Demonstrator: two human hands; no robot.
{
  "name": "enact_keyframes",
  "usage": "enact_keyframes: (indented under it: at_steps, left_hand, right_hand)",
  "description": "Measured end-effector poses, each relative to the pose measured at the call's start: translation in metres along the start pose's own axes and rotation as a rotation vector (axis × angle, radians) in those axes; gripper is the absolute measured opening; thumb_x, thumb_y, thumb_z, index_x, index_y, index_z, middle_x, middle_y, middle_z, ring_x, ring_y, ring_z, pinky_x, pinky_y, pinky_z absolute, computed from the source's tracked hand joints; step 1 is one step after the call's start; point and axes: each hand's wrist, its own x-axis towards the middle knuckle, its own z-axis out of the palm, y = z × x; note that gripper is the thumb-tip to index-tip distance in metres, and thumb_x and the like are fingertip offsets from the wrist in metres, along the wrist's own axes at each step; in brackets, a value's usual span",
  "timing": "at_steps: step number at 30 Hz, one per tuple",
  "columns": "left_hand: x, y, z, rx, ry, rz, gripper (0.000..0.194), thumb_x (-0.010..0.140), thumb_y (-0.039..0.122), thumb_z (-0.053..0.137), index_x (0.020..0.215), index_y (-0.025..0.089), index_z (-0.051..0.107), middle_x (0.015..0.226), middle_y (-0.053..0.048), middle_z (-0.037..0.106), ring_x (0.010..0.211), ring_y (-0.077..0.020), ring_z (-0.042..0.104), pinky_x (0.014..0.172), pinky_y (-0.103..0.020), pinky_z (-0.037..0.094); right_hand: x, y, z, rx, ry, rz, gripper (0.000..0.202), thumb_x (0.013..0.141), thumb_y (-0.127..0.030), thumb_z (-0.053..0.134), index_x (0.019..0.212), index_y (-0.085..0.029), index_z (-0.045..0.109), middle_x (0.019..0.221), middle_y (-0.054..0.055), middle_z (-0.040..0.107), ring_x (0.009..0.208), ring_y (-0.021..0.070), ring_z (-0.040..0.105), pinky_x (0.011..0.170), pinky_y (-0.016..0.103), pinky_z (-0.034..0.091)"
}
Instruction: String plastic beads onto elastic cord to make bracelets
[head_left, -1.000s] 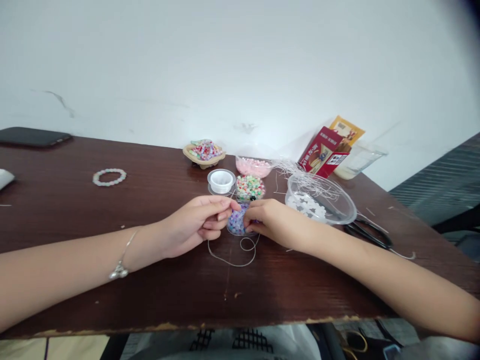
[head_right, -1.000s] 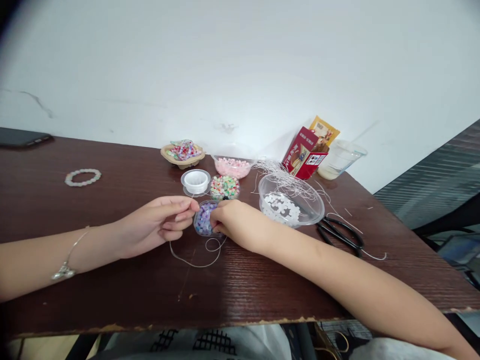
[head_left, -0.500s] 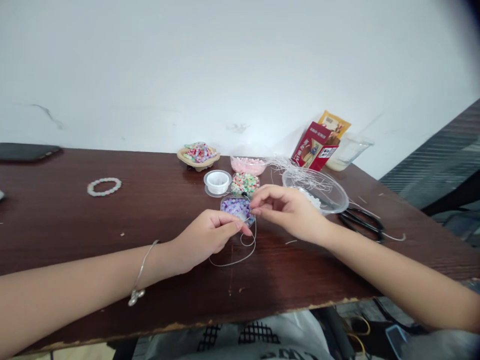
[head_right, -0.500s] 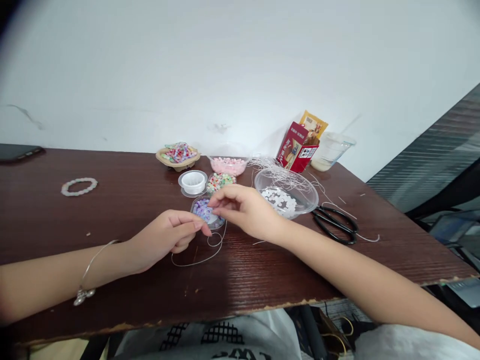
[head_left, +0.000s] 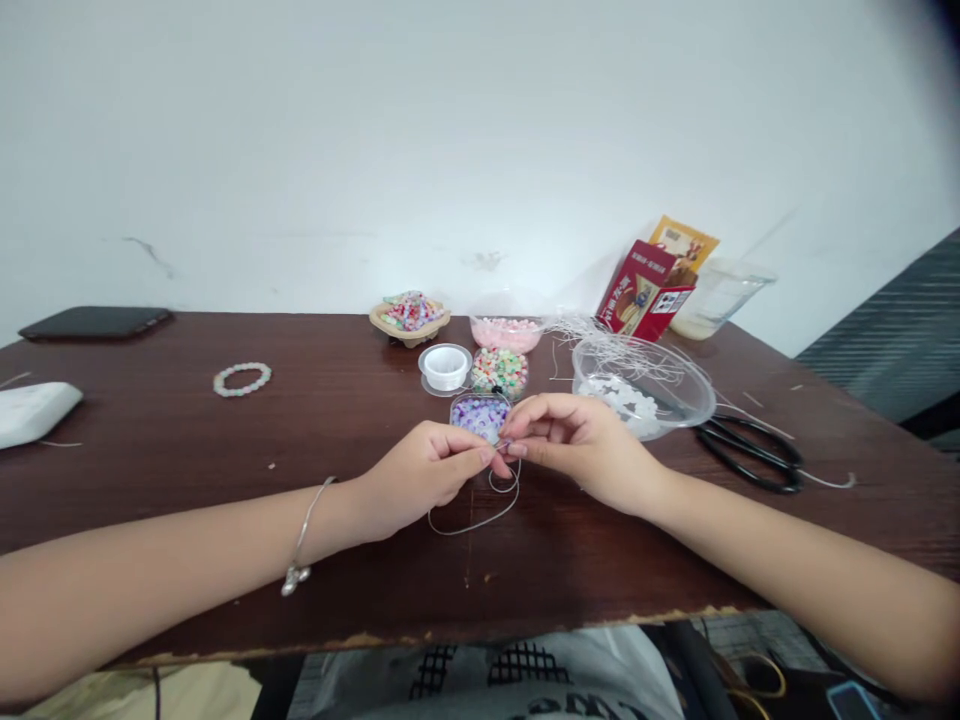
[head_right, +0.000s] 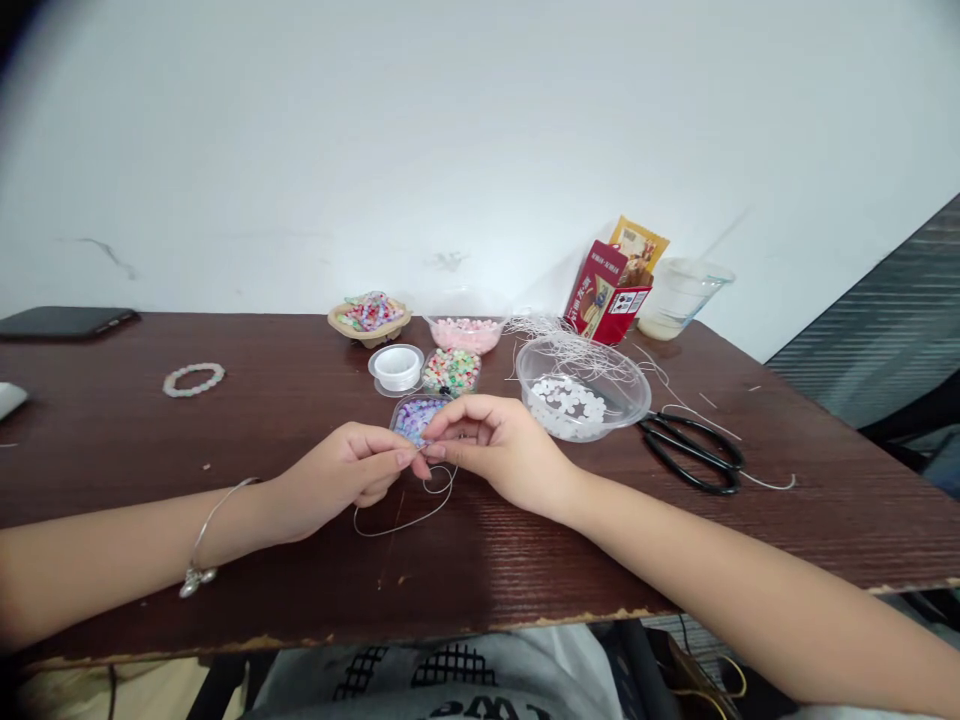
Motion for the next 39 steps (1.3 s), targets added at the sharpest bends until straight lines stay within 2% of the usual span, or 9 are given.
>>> enact_keyframes:
  at_steps: [7,15,19,25,33,39]
  left_hand:
    - [0.001,-0.002,-0.001,0.017,0.041,-0.012,0.032,0.084,0.043,0.056,0.082,0.012,0.064,0.046,0.010,0.024,0.043,-0.0039,0.017,0.042,-0.020,0.012]
    - [0.000,0.000,0.001,0.043,0.045,-0.012,0.033,0.083,0.043,0.056,0.080,0.012,0.065,0.045,0.010,0.024,0.043,-0.0041,0.017,0.042,-0.019,0.014]
    - [0.000,-0.001,0.001,0.053,0.044,-0.018,0.033,0.084,0.043,0.055,0.080,0.012,0.065,0.045,0.010,0.024,0.043,-0.0043,0.018,0.041,-0.019,0.014]
    - [0.000,-0.003,-0.001,0.068,0.034,-0.015,0.032,0.085,0.042,0.055,0.081,0.012,0.065,0.045,0.010,0.024,0.043,-0.0043,0.018,0.042,-0.019,0.015]
    - [0.000,-0.003,-0.001,0.119,0.007,0.007,0.038,0.084,0.047,0.054,0.085,0.011,0.067,0.046,0.010,0.022,0.043,-0.0049,0.017,0.042,-0.020,0.013]
    - [-0.002,0.002,0.001,0.237,0.018,0.045,0.034,0.085,0.040,0.051,0.084,0.011,0.069,0.045,0.009,0.027,0.042,-0.0054,0.020,0.041,-0.020,0.019]
  right_hand:
    - [0.004,0.009,-0.004,0.003,0.035,0.004,0.013,0.070,-0.019,0.074,0.082,-0.017,0.072,0.083,0.002,0.072,0.076,0.0108,0.067,0.076,0.026,0.055]
    - [0.004,0.010,-0.004,0.022,0.032,0.038,0.012,0.067,-0.020,0.076,0.079,-0.018,0.074,0.084,0.002,0.073,0.077,0.0122,0.068,0.079,0.028,0.056]
    - [0.004,0.011,-0.005,0.071,0.036,0.070,0.014,0.068,-0.019,0.076,0.081,-0.017,0.073,0.081,0.002,0.073,0.076,0.0118,0.069,0.077,0.025,0.056]
    - [0.002,0.006,-0.004,0.070,0.035,0.080,0.016,0.064,-0.017,0.079,0.074,-0.015,0.067,0.073,0.000,0.071,0.069,0.0092,0.066,0.069,0.021,0.054]
    - [0.002,0.008,-0.004,0.047,-0.009,0.044,0.019,0.063,-0.018,0.079,0.075,-0.015,0.064,0.077,0.000,0.066,0.071,0.0087,0.064,0.069,0.022,0.053]
    - [0.000,0.012,-0.004,0.032,-0.052,-0.007,0.015,0.068,-0.015,0.075,0.079,-0.015,0.065,0.081,0.000,0.065,0.075,0.0083,0.062,0.072,0.022,0.052]
